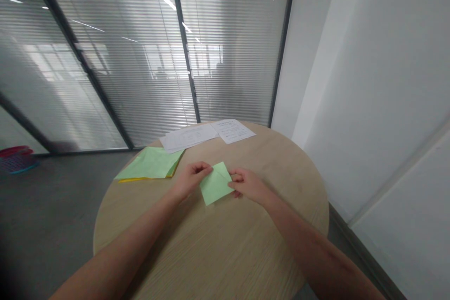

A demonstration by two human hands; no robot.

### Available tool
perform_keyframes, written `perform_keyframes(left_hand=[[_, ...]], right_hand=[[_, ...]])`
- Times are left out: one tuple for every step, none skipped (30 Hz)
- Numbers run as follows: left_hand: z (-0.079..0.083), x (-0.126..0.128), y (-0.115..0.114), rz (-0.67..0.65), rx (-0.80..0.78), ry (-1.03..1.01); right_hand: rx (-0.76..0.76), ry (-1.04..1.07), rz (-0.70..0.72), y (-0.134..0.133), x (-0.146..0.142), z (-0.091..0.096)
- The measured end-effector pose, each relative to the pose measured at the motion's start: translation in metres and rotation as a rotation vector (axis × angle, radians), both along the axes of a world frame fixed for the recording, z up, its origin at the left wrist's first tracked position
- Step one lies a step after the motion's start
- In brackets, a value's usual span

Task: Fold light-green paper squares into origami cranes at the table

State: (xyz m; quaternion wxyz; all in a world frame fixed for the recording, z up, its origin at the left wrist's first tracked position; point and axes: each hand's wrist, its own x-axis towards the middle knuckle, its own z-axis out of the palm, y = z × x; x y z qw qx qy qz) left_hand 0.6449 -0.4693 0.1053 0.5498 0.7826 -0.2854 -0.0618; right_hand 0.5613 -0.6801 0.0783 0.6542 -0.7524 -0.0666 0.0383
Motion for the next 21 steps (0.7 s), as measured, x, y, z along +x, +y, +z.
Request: perform_keyframes(left_hand=[[0.0,0.0,0.0,-0.003,-0.015,0.008],[0.0,-0.001,0.0,-0.004,-0.033,0.022],[0.001,-0.003,0.0,-0.005,-0.055,0.043],[0.001,-0.004,-0.001,-0.005,-0.079,0.066],[0.002,-0.006,-0.001,-0.007,-0.103,0.087],[0.003,-0.007,-0.001,-0.015,-0.126,0.104],[0.003,-0.008,-0.001,-0.031,-0.149,0.114],[0.004,-0.009,-0.001,-0.055,-0.173,0.118],[0.005,-0.01,-0.001,-0.08,-0.193,0.115],[0.005,-0.011,-0.001,-0.101,-0.21,0.107],[0.006,-0.012,-0.001,-0.119,-0.221,0.097],[0.006,-0.012,-0.001,-0.132,-0.223,0.084],[0.006,-0.013,-0.001,-0.14,-0.215,0.069],[0.006,-0.013,-0.001,-0.15,-0.196,0.058],[0.006,-0.014,-0.001,-0.165,-0.175,0.052],[0.006,-0.015,-0.001,-0.187,-0.156,0.053],[0.006,-0.016,-0.001,-0.211,-0.141,0.059],[0.006,-0.016,-0.001,-0.234,-0.132,0.072],[0.006,-0.017,-0.001,-0.253,-0.129,0.087],[0.007,-0.018,-0.001,-0.265,-0.131,0.102],[0.008,-0.019,-0.001,-0.271,-0.135,0.113]], right_hand=[[0.003,-0.009,-0.02,-0.001,0.0,0.0],[0.007,-0.025,-0.044,-0.001,0.001,0.001],[0.012,-0.048,-0.074,-0.001,0.001,0.002],[0.02,-0.075,-0.109,-0.001,0.001,0.003],[0.028,-0.102,-0.144,-0.001,0.001,0.004],[0.036,-0.126,-0.174,-0.002,0.001,0.004],[0.042,-0.145,-0.198,-0.002,0.002,0.005],[0.045,-0.159,-0.217,-0.003,0.002,0.005],[0.047,-0.17,-0.232,-0.003,0.002,0.005],[0.05,-0.178,-0.245,-0.004,0.003,0.005],[0.055,-0.186,-0.256,-0.004,0.003,0.005],[0.064,-0.194,-0.264,-0.004,0.003,0.005],[0.075,-0.201,-0.269,-0.004,0.002,0.006],[0.084,-0.209,-0.272,-0.004,0.002,0.007],[0.091,-0.217,-0.273,-0.003,0.001,0.008],[0.096,-0.224,-0.271,-0.003,0.0,0.009],[0.099,-0.23,-0.268,-0.002,-0.001,0.01],[0.102,-0.236,-0.262,-0.002,-0.002,0.011],[0.106,-0.24,-0.253,-0.002,-0.003,0.011],[0.107,-0.243,-0.239,-0.002,-0.003,0.011],[0.106,-0.245,-0.221,-0.002,-0.003,0.01]])
